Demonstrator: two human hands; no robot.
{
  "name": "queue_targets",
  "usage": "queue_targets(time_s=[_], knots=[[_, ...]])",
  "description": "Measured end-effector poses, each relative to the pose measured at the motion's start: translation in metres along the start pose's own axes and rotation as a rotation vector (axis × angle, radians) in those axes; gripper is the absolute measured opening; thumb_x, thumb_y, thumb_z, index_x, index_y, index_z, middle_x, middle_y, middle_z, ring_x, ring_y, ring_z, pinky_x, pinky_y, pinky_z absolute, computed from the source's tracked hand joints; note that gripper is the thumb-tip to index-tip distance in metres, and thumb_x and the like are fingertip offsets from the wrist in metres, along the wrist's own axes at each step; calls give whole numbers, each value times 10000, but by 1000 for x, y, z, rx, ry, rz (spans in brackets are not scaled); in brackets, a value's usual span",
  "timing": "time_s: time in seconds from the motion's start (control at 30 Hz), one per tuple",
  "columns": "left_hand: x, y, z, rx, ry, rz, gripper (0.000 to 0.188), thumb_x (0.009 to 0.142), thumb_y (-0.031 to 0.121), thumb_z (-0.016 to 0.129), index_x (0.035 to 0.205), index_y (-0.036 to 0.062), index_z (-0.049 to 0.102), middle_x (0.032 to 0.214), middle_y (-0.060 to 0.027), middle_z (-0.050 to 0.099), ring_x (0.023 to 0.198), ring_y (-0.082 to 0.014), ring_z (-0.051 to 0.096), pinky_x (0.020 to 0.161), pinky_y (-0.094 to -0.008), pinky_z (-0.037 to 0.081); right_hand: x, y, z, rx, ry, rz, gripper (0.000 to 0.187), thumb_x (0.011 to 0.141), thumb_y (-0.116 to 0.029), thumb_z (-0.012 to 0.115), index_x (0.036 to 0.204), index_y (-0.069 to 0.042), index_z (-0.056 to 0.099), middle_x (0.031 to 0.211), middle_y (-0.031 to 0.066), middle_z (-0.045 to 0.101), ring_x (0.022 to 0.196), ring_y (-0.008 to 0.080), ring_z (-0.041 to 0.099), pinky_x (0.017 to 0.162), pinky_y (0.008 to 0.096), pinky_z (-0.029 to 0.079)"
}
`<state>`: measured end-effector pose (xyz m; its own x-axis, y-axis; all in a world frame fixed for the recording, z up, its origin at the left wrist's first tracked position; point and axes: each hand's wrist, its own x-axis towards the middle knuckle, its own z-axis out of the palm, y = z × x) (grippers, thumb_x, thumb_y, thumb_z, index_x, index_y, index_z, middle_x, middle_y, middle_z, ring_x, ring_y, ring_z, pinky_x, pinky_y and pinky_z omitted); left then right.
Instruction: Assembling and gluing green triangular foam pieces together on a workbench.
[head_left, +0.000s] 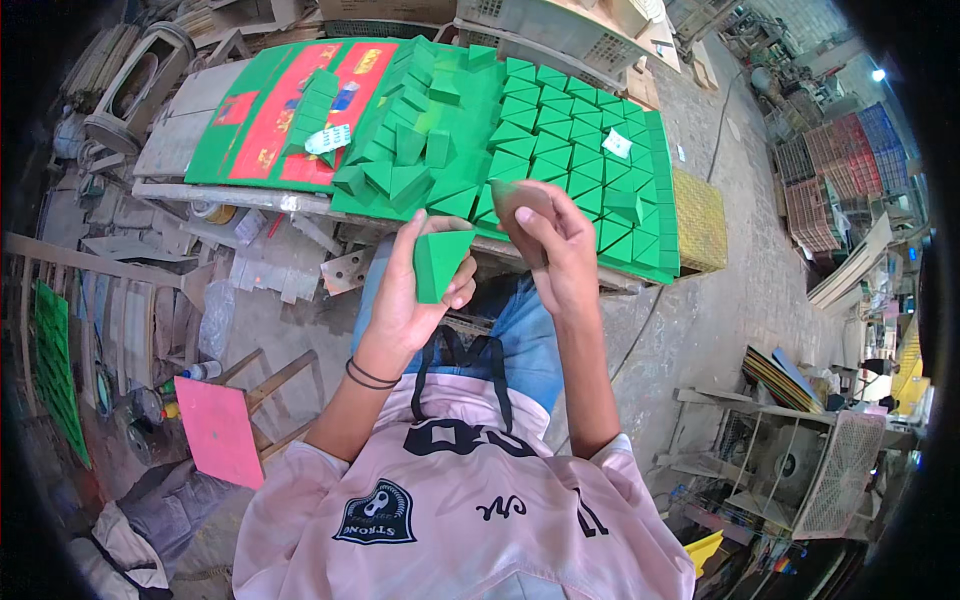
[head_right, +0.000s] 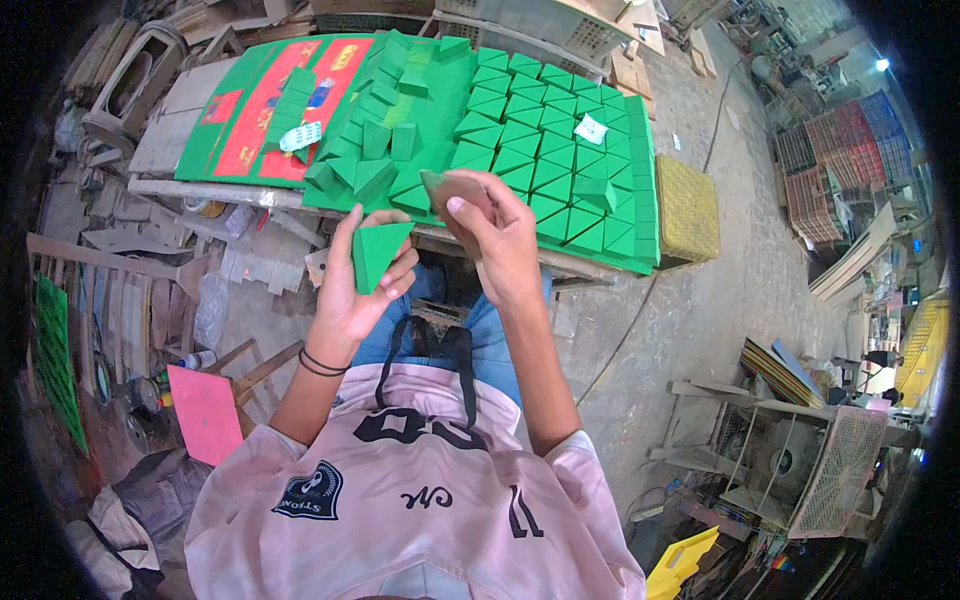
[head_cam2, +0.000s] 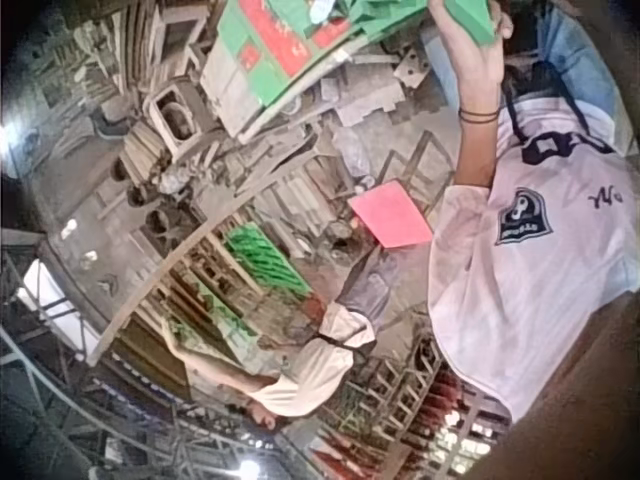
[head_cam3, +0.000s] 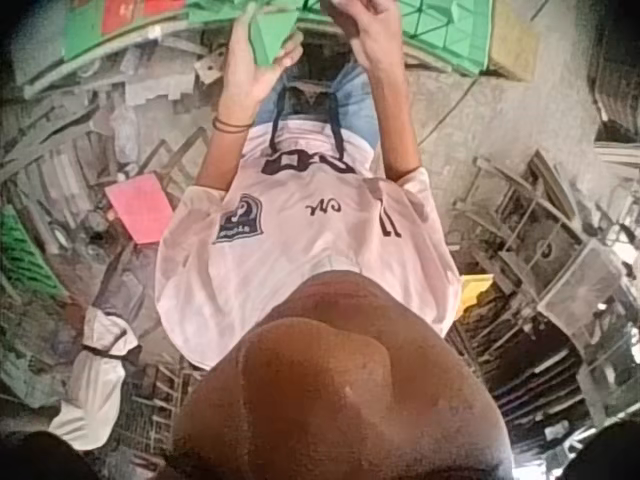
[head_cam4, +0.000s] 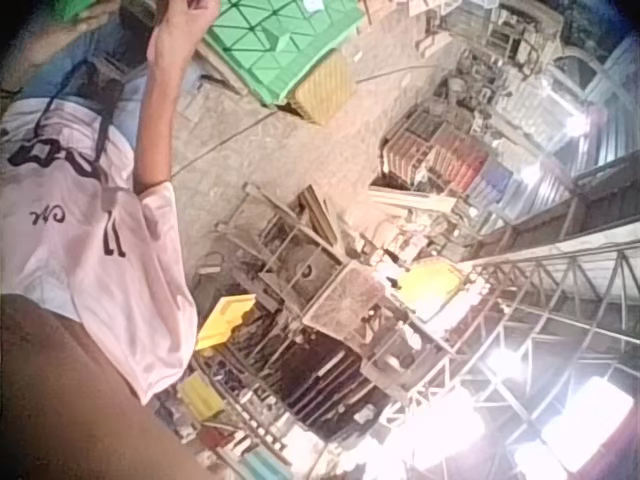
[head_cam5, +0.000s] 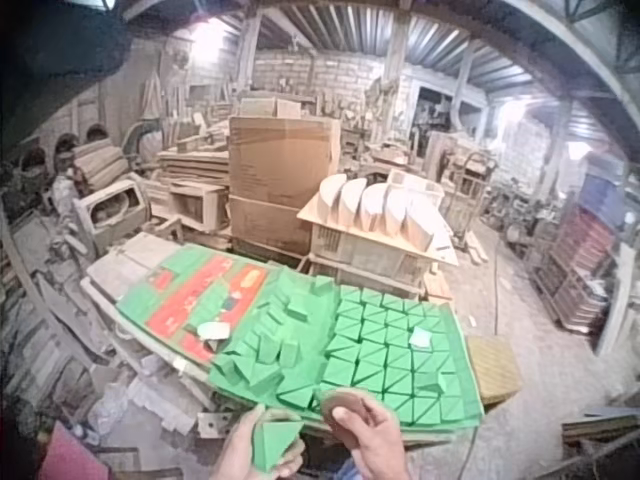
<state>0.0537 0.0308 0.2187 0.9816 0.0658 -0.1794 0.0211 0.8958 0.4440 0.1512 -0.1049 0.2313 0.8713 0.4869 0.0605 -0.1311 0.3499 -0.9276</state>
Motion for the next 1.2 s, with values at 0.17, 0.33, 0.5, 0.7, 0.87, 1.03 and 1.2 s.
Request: queue_targets(time_s=[0.17,0.33,0.5,0.7,0.87,1.03,1.2], knots=[[0,4,-11,-133,-40,5,427,958,353,347,1030,-23,536,662,-18,352,507,-100,316,464,-248,296,5,3,3,271,-84,121,192,857,-16,587,1028,-11,501,963,124,620,891,191,632,765,306,544],[1,11,-15,-116,-91,-1,474,940,350,328,1063,-57,535,643,-11,356,505,-103,325,480,-252,305,8,6,6,312,-94,97,187,838,61,579,973,-19,477,986,85,601,912,160,617,721,299,548],[1,9,-7,-105,-41,40,484,931,370,346,1051,-59,535,661,-19,386,515,-110,349,493,-265,322,10,6,6,406,-51,85,256,816,109,577,1015,-34,505,1029,65,591,903,137,610,741,266,516],[-1,12,-5,-9,190,60,437,929,367,348,979,-22,539,702,-33,431,513,-107,362,473,-260,331,17,1,6,-436,-168,-448,235,771,109,580,976,4,630,1026,93,676,992,174,629,894,337,491],[-3,10,-14,-61,72,47,378,948,343,343,929,41,570,613,8,397,445,-78,337,395,-224,253,18,6,11,-866,-345,-818,301,713,66,610,984,-50,672,1033,93,670,1006,266,634,944,421,470],[0,12,3,-6,190,161,394,957,380,369,969,42,572,689,-16,482,452,-69,337,365,-216,261,9,14,18,-917,-403,-887,301,687,50,615,969,-43,668,1027,86,667,1003,256,635,947,428,470],[5,7,13,6,637,211,388,957,397,400,974,58,586,697,0,526,437,-58,328,369,-209,265,3,16,23,-842,-546,-989,308,664,26,609,962,-34,659,1010,89,666,972,262,638,946,440,472]])
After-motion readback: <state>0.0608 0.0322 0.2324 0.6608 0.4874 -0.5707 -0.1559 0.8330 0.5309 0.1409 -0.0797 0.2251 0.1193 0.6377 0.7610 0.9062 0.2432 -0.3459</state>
